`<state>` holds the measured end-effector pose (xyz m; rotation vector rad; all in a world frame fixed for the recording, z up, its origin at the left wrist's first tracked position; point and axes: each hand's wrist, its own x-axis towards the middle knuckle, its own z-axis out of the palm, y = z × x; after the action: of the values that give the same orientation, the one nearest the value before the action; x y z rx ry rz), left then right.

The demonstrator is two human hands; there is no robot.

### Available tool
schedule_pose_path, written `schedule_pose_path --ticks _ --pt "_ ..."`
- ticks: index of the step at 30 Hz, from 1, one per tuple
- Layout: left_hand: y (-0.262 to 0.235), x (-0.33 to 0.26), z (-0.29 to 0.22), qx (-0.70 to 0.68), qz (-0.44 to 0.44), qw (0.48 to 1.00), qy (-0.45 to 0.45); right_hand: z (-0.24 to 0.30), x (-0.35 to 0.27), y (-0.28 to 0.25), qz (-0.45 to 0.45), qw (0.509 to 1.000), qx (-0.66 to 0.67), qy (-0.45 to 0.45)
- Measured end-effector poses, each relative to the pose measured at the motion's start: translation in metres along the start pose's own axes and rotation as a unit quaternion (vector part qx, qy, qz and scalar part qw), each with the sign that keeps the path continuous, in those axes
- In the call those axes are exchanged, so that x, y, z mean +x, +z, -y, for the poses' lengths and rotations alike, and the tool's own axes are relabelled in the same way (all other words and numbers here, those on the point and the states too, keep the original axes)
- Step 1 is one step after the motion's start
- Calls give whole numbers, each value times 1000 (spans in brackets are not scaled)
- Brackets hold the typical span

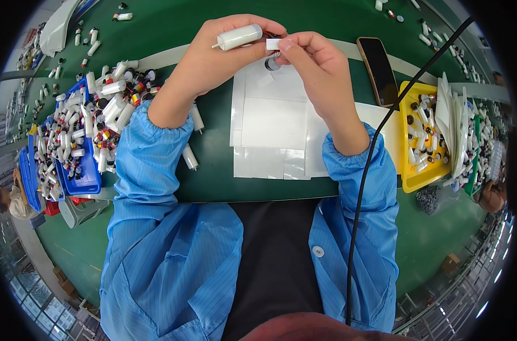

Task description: The person is assembling small cylindrical components by applying labels or sleeves and caps at a manufacturing workstation.

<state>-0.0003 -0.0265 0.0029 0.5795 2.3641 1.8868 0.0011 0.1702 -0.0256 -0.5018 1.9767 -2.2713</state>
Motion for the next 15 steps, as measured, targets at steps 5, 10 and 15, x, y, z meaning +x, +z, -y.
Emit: schedule_pose_path --ticks 5,10,15 --pt "-1 -1 0 16 5 1000 -4 1 -2 5 -23 1000 -16 -2" --pt "0 -2 -3 -11 13 1000 -17 1 -4 5 -26 1000 -10 -1" --pt "1 0 0 16 5 1000 -2 2 -3 4 -32 999 -5 7"
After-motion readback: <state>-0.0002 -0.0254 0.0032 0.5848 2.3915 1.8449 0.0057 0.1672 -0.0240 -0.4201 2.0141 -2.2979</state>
